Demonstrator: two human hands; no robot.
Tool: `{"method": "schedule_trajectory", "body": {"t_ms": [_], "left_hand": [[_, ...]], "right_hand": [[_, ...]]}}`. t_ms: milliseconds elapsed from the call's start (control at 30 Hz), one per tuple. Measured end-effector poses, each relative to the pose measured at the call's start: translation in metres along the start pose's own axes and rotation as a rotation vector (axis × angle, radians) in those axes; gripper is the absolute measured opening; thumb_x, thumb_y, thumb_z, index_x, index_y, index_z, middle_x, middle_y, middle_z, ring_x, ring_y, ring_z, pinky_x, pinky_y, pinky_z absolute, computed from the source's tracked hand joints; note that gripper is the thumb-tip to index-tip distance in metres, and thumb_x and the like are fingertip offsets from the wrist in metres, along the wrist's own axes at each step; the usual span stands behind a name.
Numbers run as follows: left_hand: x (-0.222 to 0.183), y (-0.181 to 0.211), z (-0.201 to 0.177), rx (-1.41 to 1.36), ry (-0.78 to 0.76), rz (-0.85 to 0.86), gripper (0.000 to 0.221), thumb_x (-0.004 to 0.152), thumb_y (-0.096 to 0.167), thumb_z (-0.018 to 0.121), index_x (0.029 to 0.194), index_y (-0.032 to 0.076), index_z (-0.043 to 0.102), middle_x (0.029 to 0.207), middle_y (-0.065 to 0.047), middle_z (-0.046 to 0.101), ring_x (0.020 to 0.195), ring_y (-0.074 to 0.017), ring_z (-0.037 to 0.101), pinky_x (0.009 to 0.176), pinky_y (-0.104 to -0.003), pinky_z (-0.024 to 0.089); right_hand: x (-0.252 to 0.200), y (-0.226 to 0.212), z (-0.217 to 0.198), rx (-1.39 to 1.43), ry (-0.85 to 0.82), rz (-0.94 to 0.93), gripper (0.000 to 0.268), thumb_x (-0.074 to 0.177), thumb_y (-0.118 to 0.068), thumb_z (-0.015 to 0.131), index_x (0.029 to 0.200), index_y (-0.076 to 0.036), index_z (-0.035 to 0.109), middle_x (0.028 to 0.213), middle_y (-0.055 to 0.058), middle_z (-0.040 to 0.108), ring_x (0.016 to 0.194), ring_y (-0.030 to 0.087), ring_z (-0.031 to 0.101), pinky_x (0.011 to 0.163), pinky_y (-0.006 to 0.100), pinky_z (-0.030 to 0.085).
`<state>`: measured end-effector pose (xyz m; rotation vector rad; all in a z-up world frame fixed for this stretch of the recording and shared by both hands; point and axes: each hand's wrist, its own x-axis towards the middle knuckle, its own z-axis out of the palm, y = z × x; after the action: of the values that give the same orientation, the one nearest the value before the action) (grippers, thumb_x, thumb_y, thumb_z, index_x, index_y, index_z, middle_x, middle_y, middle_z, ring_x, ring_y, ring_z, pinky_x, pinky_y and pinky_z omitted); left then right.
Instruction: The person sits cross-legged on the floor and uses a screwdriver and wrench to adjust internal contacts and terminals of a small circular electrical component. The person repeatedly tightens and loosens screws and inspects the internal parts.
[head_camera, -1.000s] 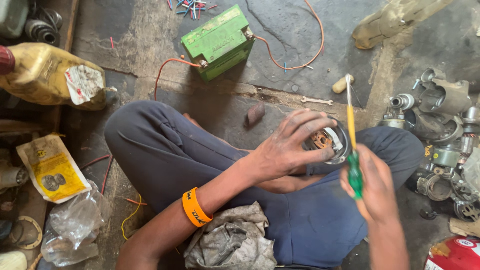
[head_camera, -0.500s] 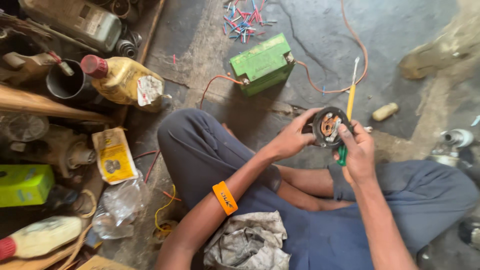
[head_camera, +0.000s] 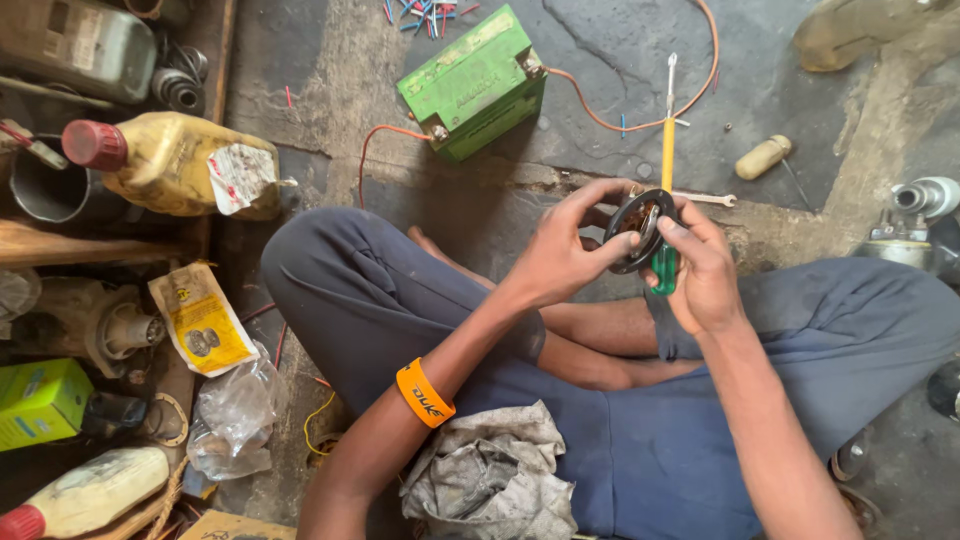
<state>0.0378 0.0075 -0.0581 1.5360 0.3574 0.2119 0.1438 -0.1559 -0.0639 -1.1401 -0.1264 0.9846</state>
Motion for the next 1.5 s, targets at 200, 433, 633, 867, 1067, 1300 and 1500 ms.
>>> {"method": "schedule_trajectory", "body": {"t_ms": [200, 433, 633, 867, 1067, 1300, 1500], "left_hand": [[-0.002, 0.007, -0.001, 0.118, 0.082, 0.004, 0.043, 0.088, 0.021, 0.075, 0.126, 0.006, 0.061, 0.113, -0.01, 0.072, 0.095, -0.0187, 0.075, 0.076, -0.032, 0.062], [-0.001, -0.003, 0.001, 0.237, 0.183, 0.1, 0.035, 0.083, 0.012, 0.073, 0.114, 0.005, 0.057, 0.102, -0.013, 0.07, 0.093, -0.0297, 0.071, 0.083, -0.039, 0.055], [0.001, -0.004, 0.0, 0.184, 0.15, -0.012, 0.032, 0.083, 0.012, 0.071, 0.112, 0.006, 0.058, 0.099, -0.012, 0.07, 0.087, -0.0284, 0.071, 0.079, -0.039, 0.055], [0.001, -0.004, -0.001, 0.196, 0.137, 0.054, 0.032, 0.083, 0.012, 0.071, 0.111, 0.006, 0.058, 0.098, -0.013, 0.069, 0.091, -0.029, 0.071, 0.083, -0.04, 0.056], [0.003, -0.005, 0.001, 0.205, 0.14, 0.017, 0.032, 0.084, 0.014, 0.07, 0.113, 0.007, 0.059, 0.101, -0.012, 0.071, 0.092, -0.029, 0.072, 0.083, -0.04, 0.055], [0.003, -0.005, 0.0, 0.192, 0.116, 0.015, 0.034, 0.084, 0.015, 0.069, 0.116, 0.007, 0.061, 0.103, -0.013, 0.072, 0.093, -0.0286, 0.072, 0.084, -0.039, 0.056], [0.003, -0.003, -0.001, 0.197, 0.13, -0.015, 0.034, 0.083, 0.017, 0.067, 0.115, 0.008, 0.061, 0.101, -0.012, 0.073, 0.088, -0.0265, 0.073, 0.08, -0.038, 0.057]], "right_hand": [[0.005, 0.008, -0.002, 0.008, -0.014, 0.028, 0.025, 0.107, -0.016, 0.053, 0.129, -0.005, 0.058, 0.1, 0.002, 0.066, 0.078, 0.006, 0.062, 0.058, 0.023, 0.049], [0.006, 0.016, 0.003, -0.046, -0.002, 0.048, 0.028, 0.105, -0.015, 0.056, 0.131, -0.002, 0.058, 0.1, 0.003, 0.066, 0.074, 0.005, 0.062, 0.056, 0.023, 0.05], [0.005, 0.016, 0.005, -0.109, 0.014, 0.028, 0.029, 0.105, -0.013, 0.057, 0.131, -0.001, 0.059, 0.101, 0.003, 0.066, 0.075, 0.005, 0.06, 0.057, 0.023, 0.049], [0.006, 0.017, 0.005, -0.148, 0.021, 0.008, 0.03, 0.104, -0.012, 0.057, 0.131, 0.0, 0.059, 0.102, 0.002, 0.066, 0.077, 0.006, 0.06, 0.058, 0.023, 0.049], [0.006, 0.014, 0.003, -0.126, 0.021, 0.014, 0.031, 0.104, -0.013, 0.056, 0.132, 0.001, 0.059, 0.101, 0.004, 0.067, 0.075, 0.006, 0.061, 0.058, 0.023, 0.05], [0.006, 0.013, 0.004, -0.115, 0.023, 0.023, 0.03, 0.104, -0.013, 0.055, 0.131, 0.0, 0.059, 0.101, 0.004, 0.067, 0.075, 0.006, 0.062, 0.057, 0.023, 0.05], [0.006, 0.015, 0.003, -0.132, 0.018, 0.018, 0.031, 0.104, -0.013, 0.055, 0.131, 0.0, 0.06, 0.1, 0.003, 0.066, 0.074, 0.005, 0.062, 0.057, 0.023, 0.05]]}}
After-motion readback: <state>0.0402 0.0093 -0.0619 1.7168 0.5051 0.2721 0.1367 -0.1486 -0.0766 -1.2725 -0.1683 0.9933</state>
